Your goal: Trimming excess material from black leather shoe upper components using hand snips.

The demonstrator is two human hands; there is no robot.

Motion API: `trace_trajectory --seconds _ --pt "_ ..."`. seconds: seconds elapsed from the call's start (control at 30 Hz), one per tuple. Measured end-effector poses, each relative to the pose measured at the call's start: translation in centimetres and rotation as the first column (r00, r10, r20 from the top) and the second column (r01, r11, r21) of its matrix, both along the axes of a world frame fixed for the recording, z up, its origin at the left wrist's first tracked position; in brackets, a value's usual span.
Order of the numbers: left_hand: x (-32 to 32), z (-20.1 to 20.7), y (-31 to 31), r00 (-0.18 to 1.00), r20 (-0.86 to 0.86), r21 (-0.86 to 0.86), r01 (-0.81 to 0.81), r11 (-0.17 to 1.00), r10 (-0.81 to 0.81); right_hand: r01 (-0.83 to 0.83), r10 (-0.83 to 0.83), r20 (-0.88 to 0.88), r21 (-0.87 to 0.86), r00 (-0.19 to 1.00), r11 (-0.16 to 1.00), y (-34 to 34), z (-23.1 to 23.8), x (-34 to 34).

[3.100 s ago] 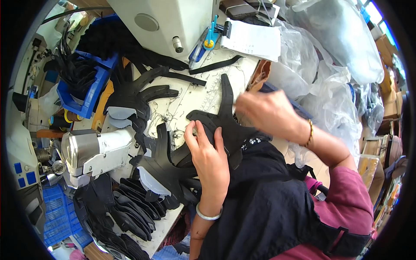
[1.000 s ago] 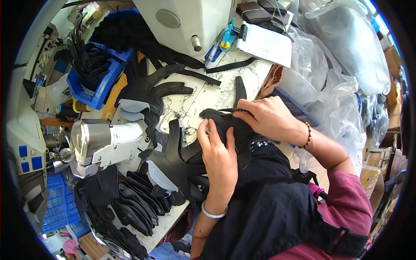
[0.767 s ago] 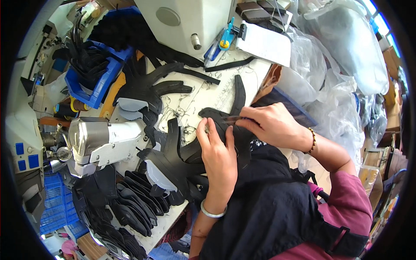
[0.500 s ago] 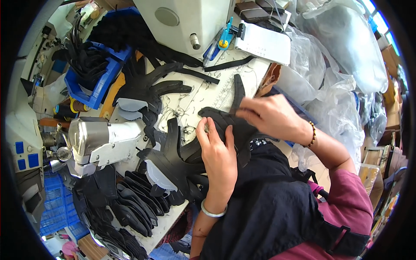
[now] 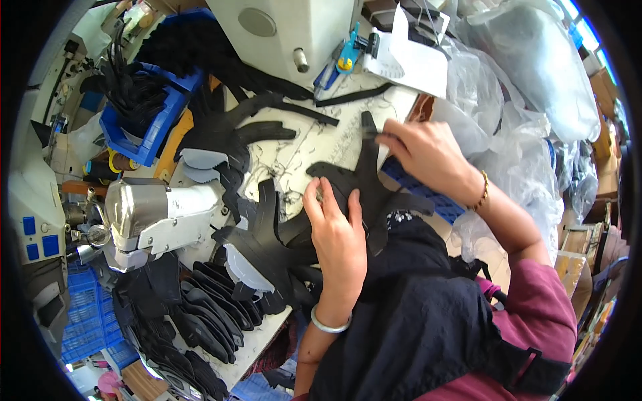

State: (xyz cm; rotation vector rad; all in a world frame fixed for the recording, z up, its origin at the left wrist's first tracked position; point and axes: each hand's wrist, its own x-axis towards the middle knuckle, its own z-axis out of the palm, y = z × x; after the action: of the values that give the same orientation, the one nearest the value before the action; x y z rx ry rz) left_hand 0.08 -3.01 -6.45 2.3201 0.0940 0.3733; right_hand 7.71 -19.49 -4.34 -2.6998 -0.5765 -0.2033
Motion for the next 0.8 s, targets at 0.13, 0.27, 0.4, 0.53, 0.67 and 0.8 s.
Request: trace_trajectory --seconds 0.13,0.27,0.4,0.53,0.67,0.8 --pt "-0.2 -0.3 -0.1 1.000 0.017 0.005 0.011 1.000 -0.011 -0.269 0.281 -0.146 0.100 0.948 0.958 0.5 0.9 -2.1" --pt "-0.3 0.0 -0.2 1.000 0.002 0.017 0.009 1.000 -0.009 -0.031 0.033 -0.031 0.053 0.999 0.998 -0.1 0.4 -1.0" --pt "-0.3 -0.2 -0.2 1.000 -0.003 -0.034 0.005 0.999 -0.005 -0.211 0.225 -0.176 0.096 0.958 0.973 0.4 1.1 -2.7" --pt "-0.2 0.0 -0.2 1.000 0.008 0.009 0.019 1.000 -0.019 -0.006 0.005 -0.019 -0.031 1.000 1.000 -0.7 0.4 -0.9" --pt "-0.2 -0.3 -0.2 1.000 0.021 0.017 0.013 1.000 -0.014 -0.203 0.210 -0.133 0.065 0.969 0.977 0.5 0.9 -3.1" --pt "-0.3 0.0 -0.3 1.000 0.018 0.029 0.017 0.999 -0.018 0.036 -0.036 0.026 0.002 0.999 0.999 -1.2 0.0 -0.6"
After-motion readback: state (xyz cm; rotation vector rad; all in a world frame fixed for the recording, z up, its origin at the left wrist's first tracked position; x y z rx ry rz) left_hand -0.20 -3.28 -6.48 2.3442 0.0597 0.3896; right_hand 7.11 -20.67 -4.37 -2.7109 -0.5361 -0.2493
